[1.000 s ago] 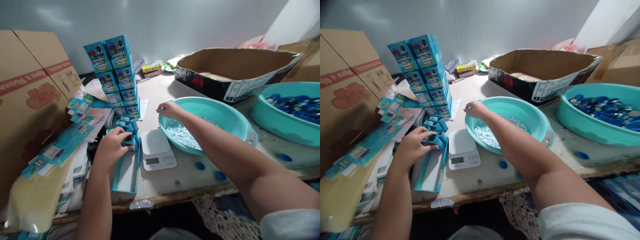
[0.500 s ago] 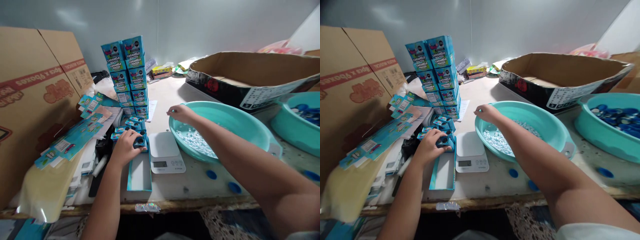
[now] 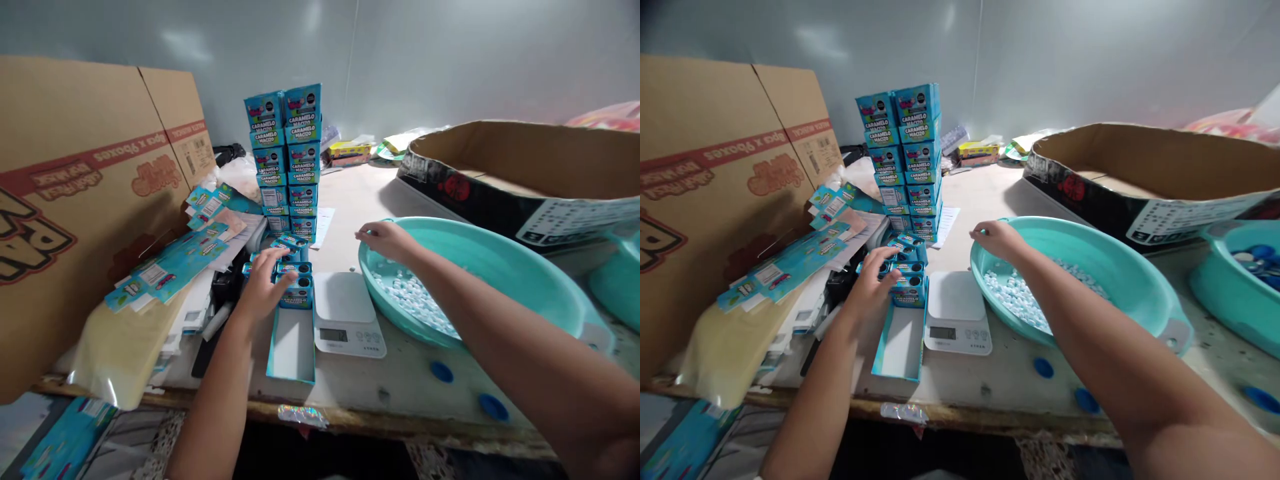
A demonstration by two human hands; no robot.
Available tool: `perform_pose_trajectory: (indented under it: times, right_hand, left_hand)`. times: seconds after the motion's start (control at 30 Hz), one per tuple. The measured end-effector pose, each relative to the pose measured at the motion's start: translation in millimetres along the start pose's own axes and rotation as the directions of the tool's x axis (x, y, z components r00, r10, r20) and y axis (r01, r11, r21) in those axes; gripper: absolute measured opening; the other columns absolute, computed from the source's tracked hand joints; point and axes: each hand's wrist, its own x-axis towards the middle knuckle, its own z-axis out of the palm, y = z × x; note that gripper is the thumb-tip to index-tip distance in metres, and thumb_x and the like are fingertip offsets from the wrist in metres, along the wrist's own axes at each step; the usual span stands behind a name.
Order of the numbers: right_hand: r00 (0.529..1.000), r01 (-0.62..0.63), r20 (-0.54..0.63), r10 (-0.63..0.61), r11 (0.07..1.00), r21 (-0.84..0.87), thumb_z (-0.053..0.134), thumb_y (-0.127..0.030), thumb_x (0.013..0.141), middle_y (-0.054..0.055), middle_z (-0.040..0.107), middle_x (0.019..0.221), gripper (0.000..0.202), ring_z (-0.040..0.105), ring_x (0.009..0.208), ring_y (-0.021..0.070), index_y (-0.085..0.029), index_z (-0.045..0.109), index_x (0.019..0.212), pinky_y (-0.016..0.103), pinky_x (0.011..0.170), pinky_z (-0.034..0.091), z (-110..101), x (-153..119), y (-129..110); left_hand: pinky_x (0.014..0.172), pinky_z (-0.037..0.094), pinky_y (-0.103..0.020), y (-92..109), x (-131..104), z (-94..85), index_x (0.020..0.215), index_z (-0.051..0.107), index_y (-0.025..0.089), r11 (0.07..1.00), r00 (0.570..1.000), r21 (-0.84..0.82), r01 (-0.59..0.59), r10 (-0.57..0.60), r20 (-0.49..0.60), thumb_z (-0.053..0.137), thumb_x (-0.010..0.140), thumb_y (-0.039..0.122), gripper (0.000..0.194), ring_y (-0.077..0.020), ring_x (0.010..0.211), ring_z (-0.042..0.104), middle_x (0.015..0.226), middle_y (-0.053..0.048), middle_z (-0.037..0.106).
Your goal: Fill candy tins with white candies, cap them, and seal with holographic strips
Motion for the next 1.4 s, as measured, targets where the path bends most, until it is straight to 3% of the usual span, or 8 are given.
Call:
perform_pose_trajectory:
  times: [0.1,0.2,0.57,0.73,0.87,1.07,1.27,1.4]
  right_hand:
    - [1.0,0.011,0.002,-0.011,1.0,0.001,0.058,-0.046,0.087,0.0,0.054,0.054,0.03,0.05,0.056,0.017,-0.022,0.075,0.083,0.032,0.059,0.036,0.8,0.1,0.9]
    - [1.0,0.031,0.0,-0.031,1.0,0.004,0.059,-0.048,0.087,0.0,0.054,0.054,0.031,0.05,0.056,0.0171,-0.022,0.076,0.083,0.032,0.059,0.036,1.3,1.0,2.1]
    - [1.0,0.002,0.016,-0.002,1.0,-0.008,0.058,-0.046,0.087,0.0,0.056,0.054,0.032,0.05,0.054,0.0165,-0.02,0.076,0.087,0.031,0.058,0.037,0.1,1.1,0.6]
    - [1.0,0.021,0.011,-0.021,1.0,0.006,0.058,-0.049,0.086,0.001,0.057,0.054,0.034,0.051,0.055,0.0169,-0.02,0.077,0.086,0.031,0.058,0.037,1.3,1.4,3.9]
    - [1.0,0.027,0.015,-0.027,1.0,0.008,0.058,-0.049,0.086,0.001,0.057,0.055,0.035,0.05,0.056,0.0164,-0.02,0.076,0.086,0.031,0.058,0.036,1.5,2.3,4.8]
    - [1.0,-0.009,0.029,0.009,1.0,-0.001,0.059,-0.045,0.088,0.0,0.056,0.056,0.029,0.05,0.055,0.016,-0.02,0.076,0.086,0.03,0.06,0.037,-1.1,1.2,-0.5]
    - [1.0,0.0,0.025,0.0,1.0,-0.016,0.061,-0.046,0.088,0.0,0.055,0.055,0.03,0.049,0.055,0.0159,-0.02,0.076,0.086,0.03,0.061,0.036,-0.4,1.0,-1.4]
    - [0.999,0.038,-0.006,-0.038,0.998,-0.047,0.059,-0.045,0.09,0.0,0.055,0.057,0.031,0.046,0.056,0.0152,-0.019,0.076,0.087,0.03,0.062,0.035,0.6,0.2,-0.4]
  left_hand:
    - [0.111,0.046,-0.046,-10.3,1.8,-15.3,0.099,0.068,0.022,0.994,0.983,0.062,0.095,-0.084,-0.166,0.058,0.097,0.035,0.016,-0.0266,0.123,0.06,0.119,-0.01,0.067]
    - [0.106,0.049,-0.047,-20.8,1.9,-22.9,0.079,0.064,0.022,0.961,0.975,0.22,0.166,-0.127,-0.182,0.059,0.089,0.024,0.012,-0.0284,0.115,0.063,0.109,-0.01,0.067]
    - [0.1,0.052,-0.052,-20.7,-5.4,-22.9,0.089,0.075,0.022,0.921,0.987,0.371,0.118,-0.149,0.058,0.073,0.078,0.02,0.011,-0.0356,0.118,0.061,0.123,-0.011,0.068]
    - [0.1,0.053,-0.051,-18.4,-3.6,-23.9,0.085,0.073,0.022,0.905,0.992,0.409,0.119,-0.126,-0.01,0.069,0.08,0.015,0.009,-0.0334,0.112,0.064,0.12,-0.011,0.07]
    - [0.1,0.054,-0.046,-14.6,-1.6,-27.2,0.092,0.072,0.021,0.944,0.972,0.319,0.087,-0.01,-0.234,0.065,0.088,0.025,0.008,-0.0295,0.111,0.066,0.116,-0.011,0.07]
    - [0.101,0.051,-0.043,10.3,-5.0,-21.0,0.095,0.069,0.02,0.927,0.814,0.309,-0.211,0.342,-0.469,0.067,0.093,0.025,0.005,-0.0248,0.111,0.065,0.115,-0.011,0.067]
    - [0.104,0.054,-0.041,55.0,-11.7,16.6,0.102,0.066,0.024,0.826,0.785,0.231,-0.514,0.561,-0.261,0.062,0.098,0.022,0.006,-0.0195,0.116,0.067,0.116,-0.007,0.073]
    - [0.115,0.046,-0.04,67.7,-13.6,35.5,0.108,0.067,0.025,0.743,0.726,0.267,-0.614,0.664,-0.18,0.063,0.095,0.01,0.021,-0.0162,0.118,0.068,0.111,-0.003,0.077]
